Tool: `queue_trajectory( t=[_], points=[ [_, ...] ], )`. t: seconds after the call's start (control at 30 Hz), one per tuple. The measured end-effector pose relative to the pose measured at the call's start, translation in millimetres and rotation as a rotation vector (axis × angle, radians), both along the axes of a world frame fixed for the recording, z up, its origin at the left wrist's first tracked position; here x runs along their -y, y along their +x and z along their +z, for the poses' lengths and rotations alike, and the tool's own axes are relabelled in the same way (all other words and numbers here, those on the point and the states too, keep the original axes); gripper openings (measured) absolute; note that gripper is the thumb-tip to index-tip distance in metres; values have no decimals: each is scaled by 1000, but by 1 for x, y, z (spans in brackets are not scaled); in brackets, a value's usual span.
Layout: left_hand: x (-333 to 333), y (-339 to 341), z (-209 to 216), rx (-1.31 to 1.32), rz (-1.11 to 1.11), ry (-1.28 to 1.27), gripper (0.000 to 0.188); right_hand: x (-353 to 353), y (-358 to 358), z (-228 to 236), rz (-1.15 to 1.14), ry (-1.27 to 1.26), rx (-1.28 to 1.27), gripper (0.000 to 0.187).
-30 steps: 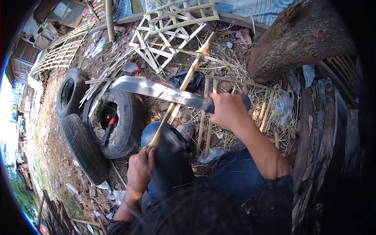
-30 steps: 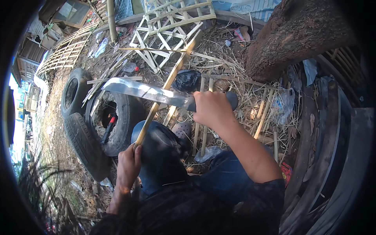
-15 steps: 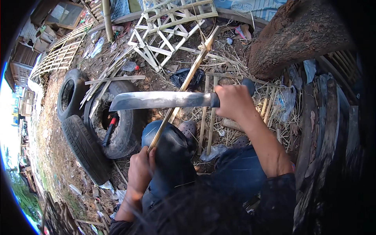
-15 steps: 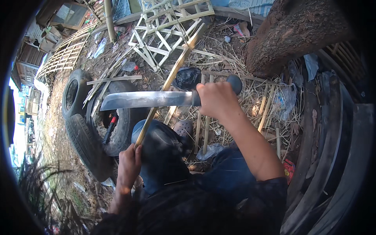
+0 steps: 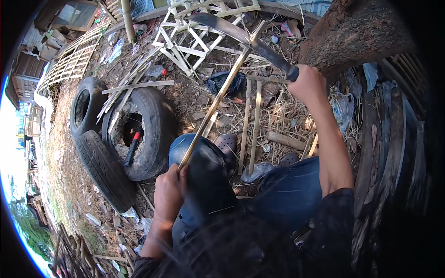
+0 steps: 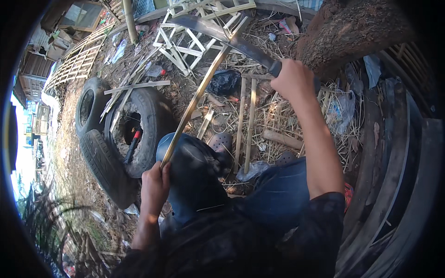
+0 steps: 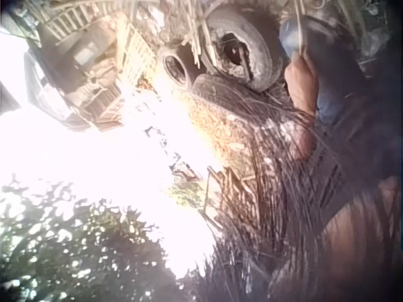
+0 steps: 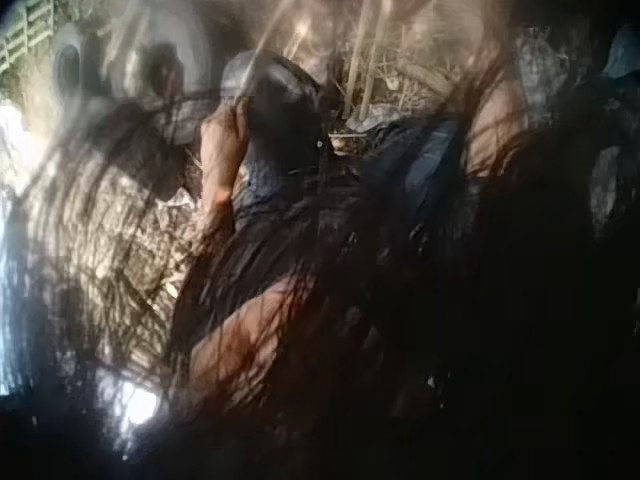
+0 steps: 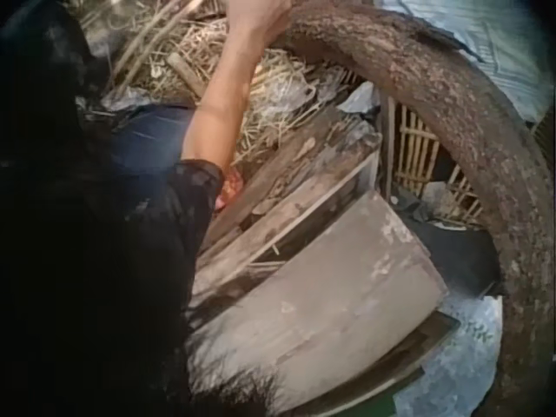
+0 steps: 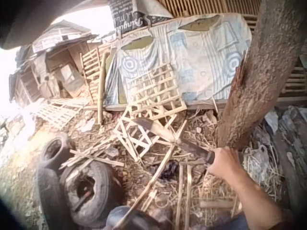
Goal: The person thins a bamboo slat by shaving layers off the surface with a large knife while holding the slat against their leg and the ground.
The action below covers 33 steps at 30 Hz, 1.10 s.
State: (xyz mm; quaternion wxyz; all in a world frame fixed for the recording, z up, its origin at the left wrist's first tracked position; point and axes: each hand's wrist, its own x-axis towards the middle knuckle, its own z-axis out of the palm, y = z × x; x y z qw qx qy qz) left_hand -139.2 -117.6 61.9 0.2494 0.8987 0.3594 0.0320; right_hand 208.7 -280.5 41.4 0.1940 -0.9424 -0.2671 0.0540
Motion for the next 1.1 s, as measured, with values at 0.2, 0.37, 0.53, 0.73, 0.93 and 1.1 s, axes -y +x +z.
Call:
queue_trajectory(
  t=[0.2,0.37,0.53,0.73,0.93,1.1],
  points=[
    [-4,-3,2,-45,-21,-15,27,-8,-55,4,253,32,17,20],
    [-7,-13,0,-53,-21,7,27,-20,-20,3,73,49,24,17],
    [-8,-7,-3,33,7,-59,26,51,40,-14,-402,84,-31,20],
    [-7,-6,-3,12,-38,-39,27,31,10,-23,-202,175,-140,17],
    [-9,-7,-3,27,-27,-24,27,29,17,-37,-238,603,-455,10],
    [-12,-11,-6,36,-46,20,27,21,0,-27,-192,613,-439,12]
  ],
)
